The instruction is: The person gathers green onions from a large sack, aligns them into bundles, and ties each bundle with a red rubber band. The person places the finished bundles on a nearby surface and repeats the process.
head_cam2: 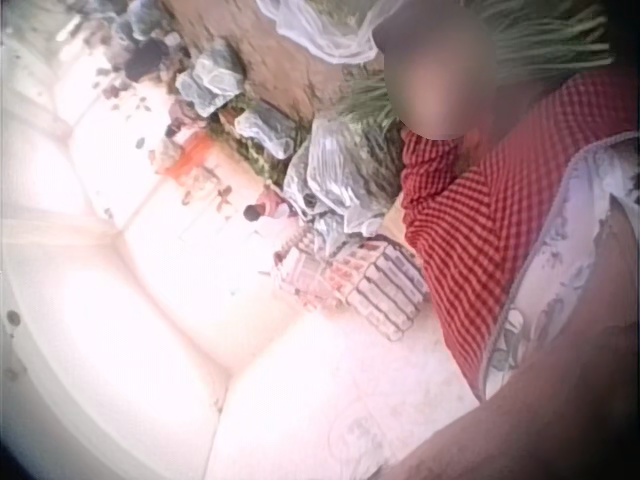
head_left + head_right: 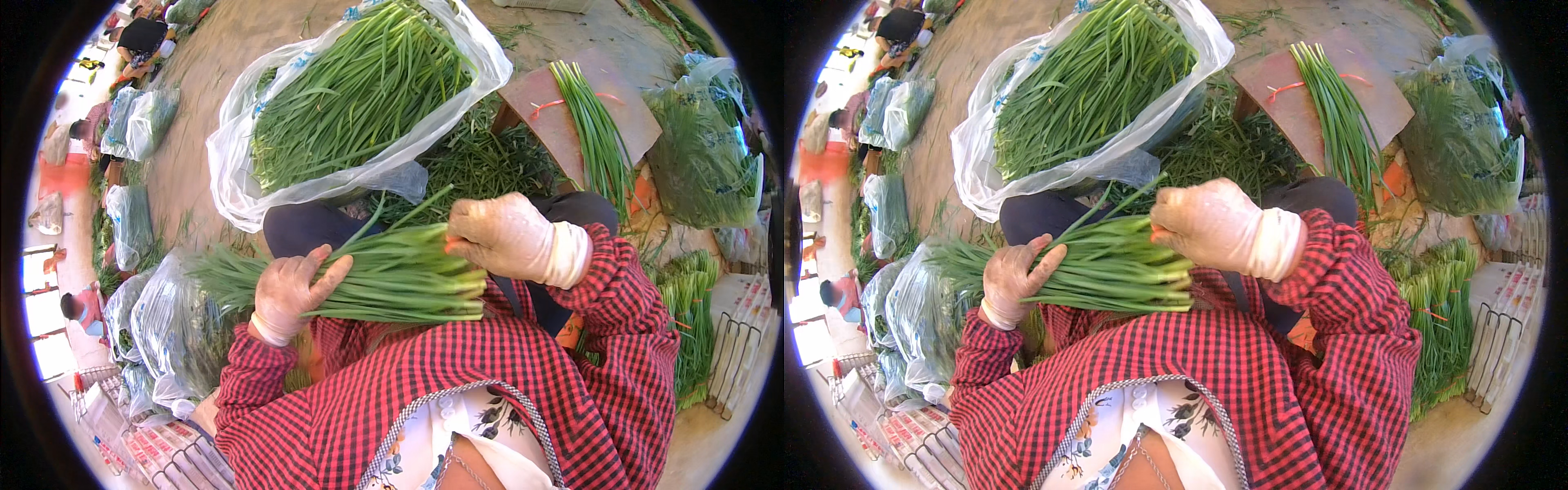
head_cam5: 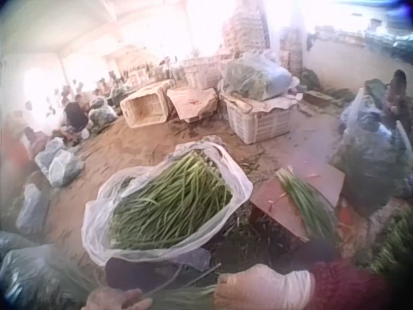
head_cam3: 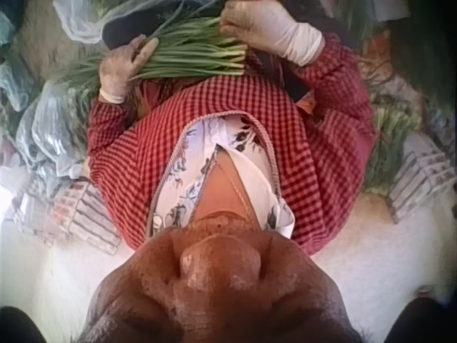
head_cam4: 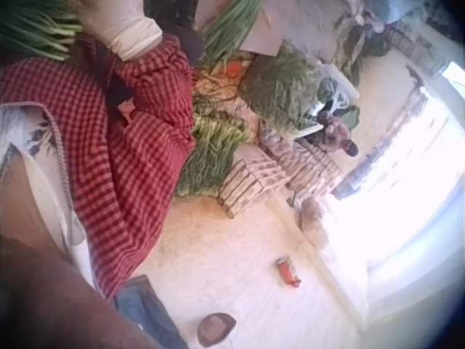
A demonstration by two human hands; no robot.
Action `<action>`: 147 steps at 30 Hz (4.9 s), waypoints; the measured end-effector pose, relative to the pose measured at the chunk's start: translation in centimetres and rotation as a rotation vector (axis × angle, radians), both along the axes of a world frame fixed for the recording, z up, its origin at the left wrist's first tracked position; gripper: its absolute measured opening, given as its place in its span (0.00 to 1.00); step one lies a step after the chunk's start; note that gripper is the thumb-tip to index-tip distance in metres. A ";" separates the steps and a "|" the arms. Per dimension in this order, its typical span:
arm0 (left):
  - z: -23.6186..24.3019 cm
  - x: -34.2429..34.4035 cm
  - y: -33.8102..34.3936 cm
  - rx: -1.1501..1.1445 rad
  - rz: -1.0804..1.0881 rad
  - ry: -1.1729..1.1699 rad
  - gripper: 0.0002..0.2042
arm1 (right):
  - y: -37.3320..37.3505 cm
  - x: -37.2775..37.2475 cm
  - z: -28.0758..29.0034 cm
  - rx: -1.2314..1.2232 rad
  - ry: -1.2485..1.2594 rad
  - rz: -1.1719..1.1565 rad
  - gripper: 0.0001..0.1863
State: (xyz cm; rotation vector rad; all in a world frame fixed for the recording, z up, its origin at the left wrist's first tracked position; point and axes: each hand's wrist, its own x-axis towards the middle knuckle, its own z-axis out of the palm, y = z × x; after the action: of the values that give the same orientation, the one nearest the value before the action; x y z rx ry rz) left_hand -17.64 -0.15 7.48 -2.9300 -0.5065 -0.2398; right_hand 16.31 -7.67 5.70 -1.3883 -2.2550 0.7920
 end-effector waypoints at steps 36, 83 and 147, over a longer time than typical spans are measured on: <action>-1.1 -0.2 0.1 -0.031 -0.041 -0.021 0.27 | -2.1 4.2 0.8 -0.096 0.095 -0.200 0.18; -3.0 -0.8 -2.4 -1.747 0.451 -0.481 0.25 | 3.2 3.7 -6.1 -0.634 1.286 -0.256 0.30; -4.0 -0.2 -3.1 -2.152 0.466 -0.124 0.34 | 4.8 -2.6 -1.6 0.114 0.391 0.112 0.09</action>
State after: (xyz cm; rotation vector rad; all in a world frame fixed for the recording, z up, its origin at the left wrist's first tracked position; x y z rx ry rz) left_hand -17.80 -3.22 3.44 -4.0753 -2.8753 0.6602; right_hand 13.72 -2.83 4.09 -0.9649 -2.0455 0.8705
